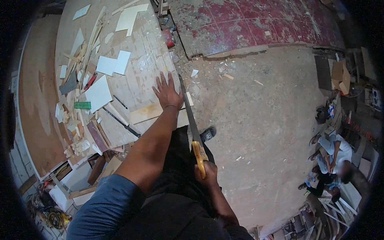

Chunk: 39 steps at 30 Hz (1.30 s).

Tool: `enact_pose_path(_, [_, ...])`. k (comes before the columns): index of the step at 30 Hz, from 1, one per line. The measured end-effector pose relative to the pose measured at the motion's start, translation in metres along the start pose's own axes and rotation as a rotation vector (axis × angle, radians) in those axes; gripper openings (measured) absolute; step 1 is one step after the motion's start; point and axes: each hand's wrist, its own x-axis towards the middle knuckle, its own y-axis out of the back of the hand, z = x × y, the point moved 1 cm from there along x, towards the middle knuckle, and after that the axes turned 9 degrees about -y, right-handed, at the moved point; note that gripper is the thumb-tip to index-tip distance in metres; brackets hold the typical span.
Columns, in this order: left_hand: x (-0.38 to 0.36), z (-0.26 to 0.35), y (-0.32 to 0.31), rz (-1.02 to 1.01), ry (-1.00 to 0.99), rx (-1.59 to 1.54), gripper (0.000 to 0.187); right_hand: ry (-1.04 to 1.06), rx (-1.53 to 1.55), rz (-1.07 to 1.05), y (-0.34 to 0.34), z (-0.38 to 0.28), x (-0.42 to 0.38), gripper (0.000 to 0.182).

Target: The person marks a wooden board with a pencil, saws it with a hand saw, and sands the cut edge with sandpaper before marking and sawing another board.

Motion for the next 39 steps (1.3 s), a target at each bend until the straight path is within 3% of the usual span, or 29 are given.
enact_pose_path(39, [-0.001,-0.002,-0.005,0.056,-0.029,-0.013,0.082,0.016,-0.04,-0.019,0.023,-0.008,-0.028,0.022])
